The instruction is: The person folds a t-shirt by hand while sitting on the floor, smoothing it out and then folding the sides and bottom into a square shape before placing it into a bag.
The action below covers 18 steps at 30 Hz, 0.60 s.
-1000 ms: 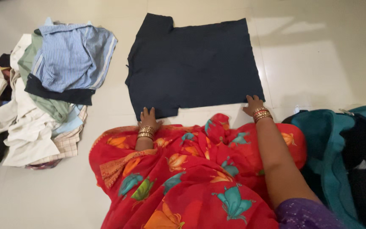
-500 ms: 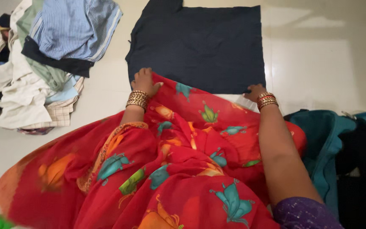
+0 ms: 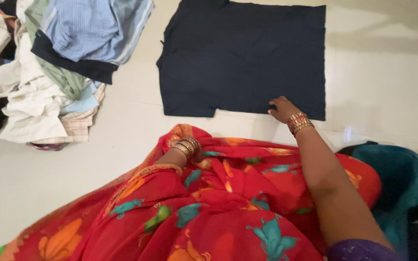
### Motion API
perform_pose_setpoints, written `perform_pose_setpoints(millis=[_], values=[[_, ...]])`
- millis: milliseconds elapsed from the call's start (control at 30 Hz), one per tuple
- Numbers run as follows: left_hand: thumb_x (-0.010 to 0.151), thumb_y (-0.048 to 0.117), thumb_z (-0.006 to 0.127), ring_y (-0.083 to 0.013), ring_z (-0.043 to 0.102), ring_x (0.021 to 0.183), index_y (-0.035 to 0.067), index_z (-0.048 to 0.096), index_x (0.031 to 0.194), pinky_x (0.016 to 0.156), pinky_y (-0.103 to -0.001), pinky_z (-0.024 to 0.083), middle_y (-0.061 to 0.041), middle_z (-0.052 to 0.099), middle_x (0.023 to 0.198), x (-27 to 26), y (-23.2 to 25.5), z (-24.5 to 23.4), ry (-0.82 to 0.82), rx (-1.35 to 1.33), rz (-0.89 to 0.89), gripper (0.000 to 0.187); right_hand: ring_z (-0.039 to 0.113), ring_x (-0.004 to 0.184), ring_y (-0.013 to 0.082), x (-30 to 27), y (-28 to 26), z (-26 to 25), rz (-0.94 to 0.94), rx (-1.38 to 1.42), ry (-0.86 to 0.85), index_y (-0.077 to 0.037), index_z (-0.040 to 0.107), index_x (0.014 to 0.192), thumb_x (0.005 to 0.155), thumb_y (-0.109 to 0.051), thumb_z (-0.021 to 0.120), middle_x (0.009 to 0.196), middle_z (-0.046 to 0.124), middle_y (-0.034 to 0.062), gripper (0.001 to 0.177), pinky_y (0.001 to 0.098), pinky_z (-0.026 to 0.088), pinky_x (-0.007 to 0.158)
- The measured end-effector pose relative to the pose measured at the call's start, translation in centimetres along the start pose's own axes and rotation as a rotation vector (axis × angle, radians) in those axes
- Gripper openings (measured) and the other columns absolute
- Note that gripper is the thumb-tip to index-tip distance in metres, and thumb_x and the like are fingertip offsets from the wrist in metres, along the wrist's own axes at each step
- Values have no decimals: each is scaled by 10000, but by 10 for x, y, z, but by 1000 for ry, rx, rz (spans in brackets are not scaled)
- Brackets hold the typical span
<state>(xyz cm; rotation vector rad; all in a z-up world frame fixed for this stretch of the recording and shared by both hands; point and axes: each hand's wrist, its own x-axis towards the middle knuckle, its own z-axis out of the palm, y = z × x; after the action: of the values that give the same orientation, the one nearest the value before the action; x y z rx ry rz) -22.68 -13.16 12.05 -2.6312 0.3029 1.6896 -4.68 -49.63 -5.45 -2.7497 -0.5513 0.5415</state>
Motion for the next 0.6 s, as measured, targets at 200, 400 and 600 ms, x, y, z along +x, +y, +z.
perform_pose_setpoints(millis=[200, 400, 600], values=[[834, 642, 698, -346, 672, 1233, 51, 722, 1245, 1018, -441, 537, -200, 696, 1288, 55, -75, -28, 258, -281, -124, 720, 522, 1319, 367, 12, -102, -5, -3, -66, 259, -75, 621, 1336, 883, -233, 728, 1443, 533, 174, 491, 473, 460, 1075], [1043, 400, 528, -332, 528, 1374, 94, 610, 1409, 1142, -480, 439, -146, 583, 1467, 167, -145, -19, 1240, -550, -193, 484, 472, 1406, 361, 93, -232, 51, -143, 25, 432, -44, 567, 1404, 937, -302, 681, 1513, 489, 183, 545, 483, 376, 1169], [1036, 408, 446, -295, 248, 1541, 179, 421, 1567, 1207, -610, 182, -111, 315, 1665, 220, -146, -22, 1404, -393, -263, 579, 278, 1532, 318, 149, -305, 86, -128, -127, 491, -99, 405, 1553, 1018, -370, 492, 1650, 329, 152, 605, 531, 207, 1229]])
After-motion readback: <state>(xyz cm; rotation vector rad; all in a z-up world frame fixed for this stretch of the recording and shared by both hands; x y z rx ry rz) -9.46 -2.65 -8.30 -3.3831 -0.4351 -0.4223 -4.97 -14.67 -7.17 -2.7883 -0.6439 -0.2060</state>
